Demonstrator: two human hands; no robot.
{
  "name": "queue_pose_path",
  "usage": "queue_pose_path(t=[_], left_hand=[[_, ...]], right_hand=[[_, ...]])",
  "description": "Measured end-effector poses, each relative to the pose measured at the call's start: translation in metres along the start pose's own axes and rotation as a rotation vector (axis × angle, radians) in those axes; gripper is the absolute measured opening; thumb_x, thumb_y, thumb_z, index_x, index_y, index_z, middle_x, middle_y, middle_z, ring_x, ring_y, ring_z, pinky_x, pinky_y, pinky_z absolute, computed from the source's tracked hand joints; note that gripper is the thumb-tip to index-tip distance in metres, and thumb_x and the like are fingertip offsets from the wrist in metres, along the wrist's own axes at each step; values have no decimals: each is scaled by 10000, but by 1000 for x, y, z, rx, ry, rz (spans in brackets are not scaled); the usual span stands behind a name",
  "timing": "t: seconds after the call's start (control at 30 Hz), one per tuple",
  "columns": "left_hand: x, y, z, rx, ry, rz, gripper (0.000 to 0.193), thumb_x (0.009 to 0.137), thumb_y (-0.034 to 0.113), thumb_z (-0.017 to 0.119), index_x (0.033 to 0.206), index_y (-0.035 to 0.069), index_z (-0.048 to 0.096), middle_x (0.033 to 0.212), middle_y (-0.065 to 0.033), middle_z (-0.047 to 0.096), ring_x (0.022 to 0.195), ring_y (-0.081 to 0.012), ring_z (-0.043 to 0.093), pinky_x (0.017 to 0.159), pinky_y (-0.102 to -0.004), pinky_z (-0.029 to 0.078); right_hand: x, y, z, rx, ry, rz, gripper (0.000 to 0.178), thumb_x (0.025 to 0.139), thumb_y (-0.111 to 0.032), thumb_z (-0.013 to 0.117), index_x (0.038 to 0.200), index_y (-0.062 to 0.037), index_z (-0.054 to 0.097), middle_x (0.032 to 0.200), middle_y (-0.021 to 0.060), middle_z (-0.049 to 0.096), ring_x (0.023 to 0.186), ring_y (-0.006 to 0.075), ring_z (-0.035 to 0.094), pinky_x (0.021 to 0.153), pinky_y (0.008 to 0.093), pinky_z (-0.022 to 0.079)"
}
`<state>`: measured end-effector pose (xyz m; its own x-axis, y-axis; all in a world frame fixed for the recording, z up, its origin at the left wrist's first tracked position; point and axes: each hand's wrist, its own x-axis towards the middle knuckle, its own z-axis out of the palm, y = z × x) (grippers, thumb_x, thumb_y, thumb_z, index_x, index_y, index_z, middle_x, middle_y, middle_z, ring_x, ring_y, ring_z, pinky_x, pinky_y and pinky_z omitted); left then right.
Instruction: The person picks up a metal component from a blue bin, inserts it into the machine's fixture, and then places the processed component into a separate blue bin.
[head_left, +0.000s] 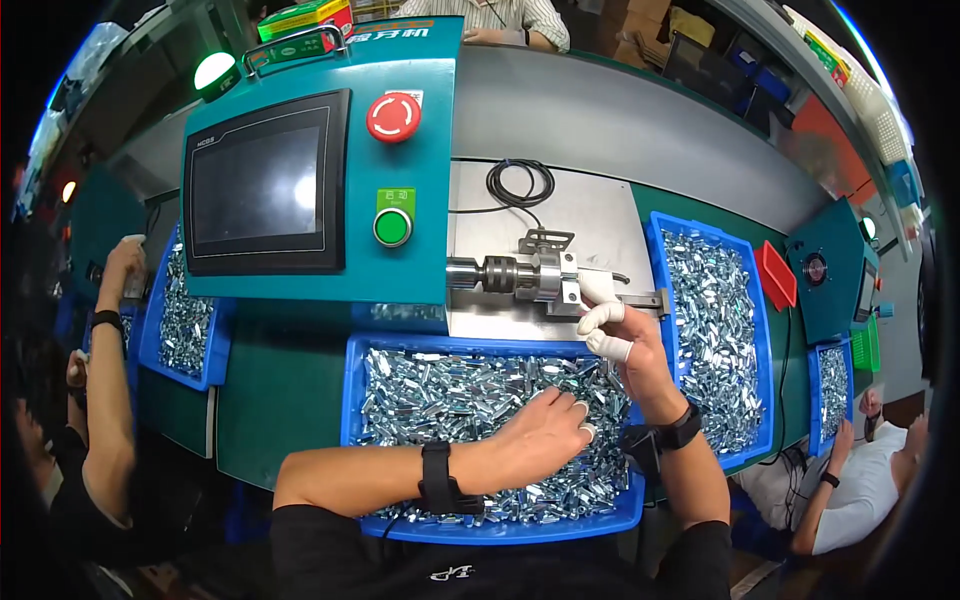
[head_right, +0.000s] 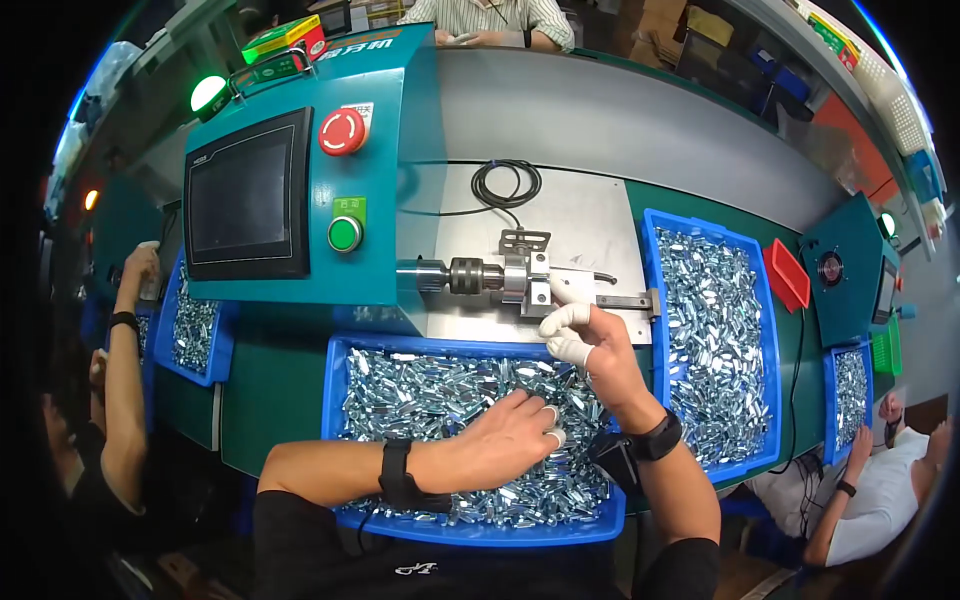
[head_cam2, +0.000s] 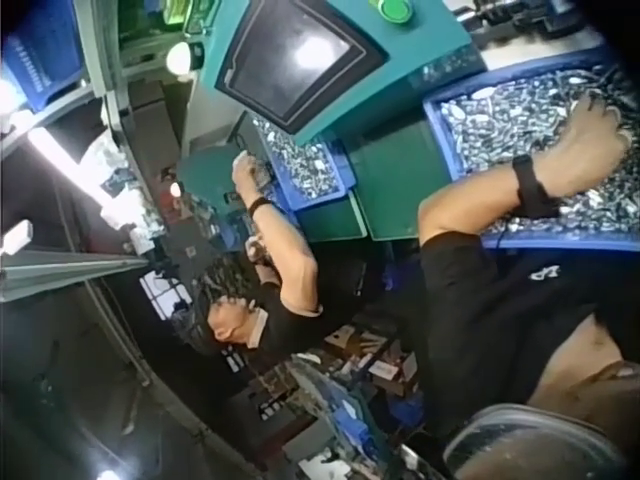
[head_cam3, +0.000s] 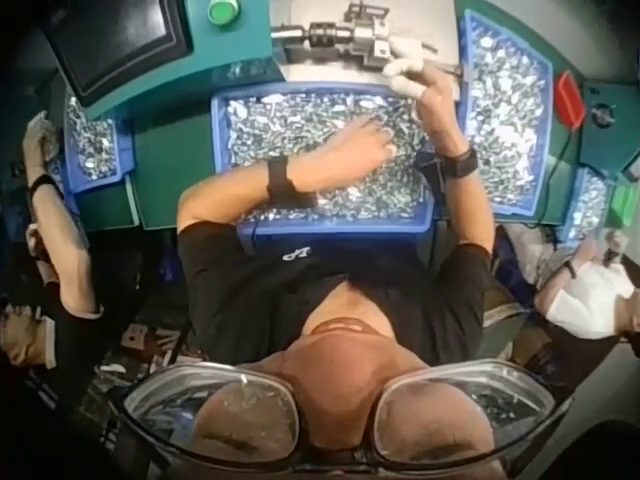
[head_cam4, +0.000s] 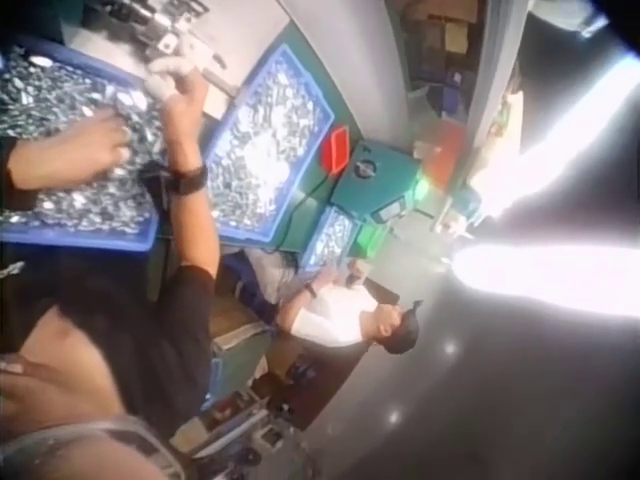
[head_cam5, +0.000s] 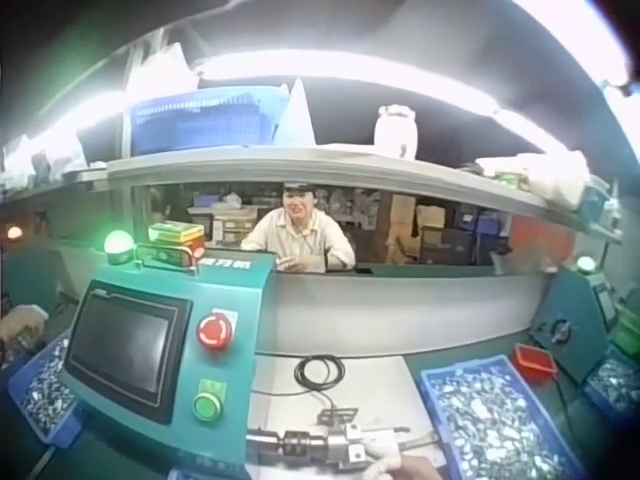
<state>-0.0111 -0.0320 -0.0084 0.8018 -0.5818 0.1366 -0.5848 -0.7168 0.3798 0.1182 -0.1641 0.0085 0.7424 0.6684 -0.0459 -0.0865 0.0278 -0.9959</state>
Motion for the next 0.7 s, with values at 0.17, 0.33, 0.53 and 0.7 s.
queue_pose_path(t=[0.17,0.33,0.53,0.7], left_hand=[[-1,3,1,-13,-14,-42,241,669,52,637,907,40,601,911,-96,569,911,-252,547,791,-368,407],[0,4,2,-52,-14,-86,264,686,68,628,949,50,619,866,-86,559,906,-249,543,786,-373,400],[1,3,2,-45,-39,-106,299,697,96,631,995,73,641,840,-76,551,872,-246,526,768,-362,382],[-2,-1,-3,-61,-57,-87,306,697,109,639,1001,75,646,838,-72,550,850,-240,519,757,-358,375]], right_hand=[[3,12,-9,-74,-83,-99,103,767,10,623,853,-43,604,1307,141,536,1208,201,492,971,339,408],[18,7,-20,-89,-86,-61,127,766,43,627,835,-52,580,1249,136,569,1163,194,527,958,333,434],[20,7,-29,-43,51,-56,164,788,75,618,819,-59,530,1125,119,620,993,176,611,891,321,489],[22,17,-28,-2,73,-107,164,818,70,607,829,-62,512,1017,108,651,913,169,634,828,306,515]])
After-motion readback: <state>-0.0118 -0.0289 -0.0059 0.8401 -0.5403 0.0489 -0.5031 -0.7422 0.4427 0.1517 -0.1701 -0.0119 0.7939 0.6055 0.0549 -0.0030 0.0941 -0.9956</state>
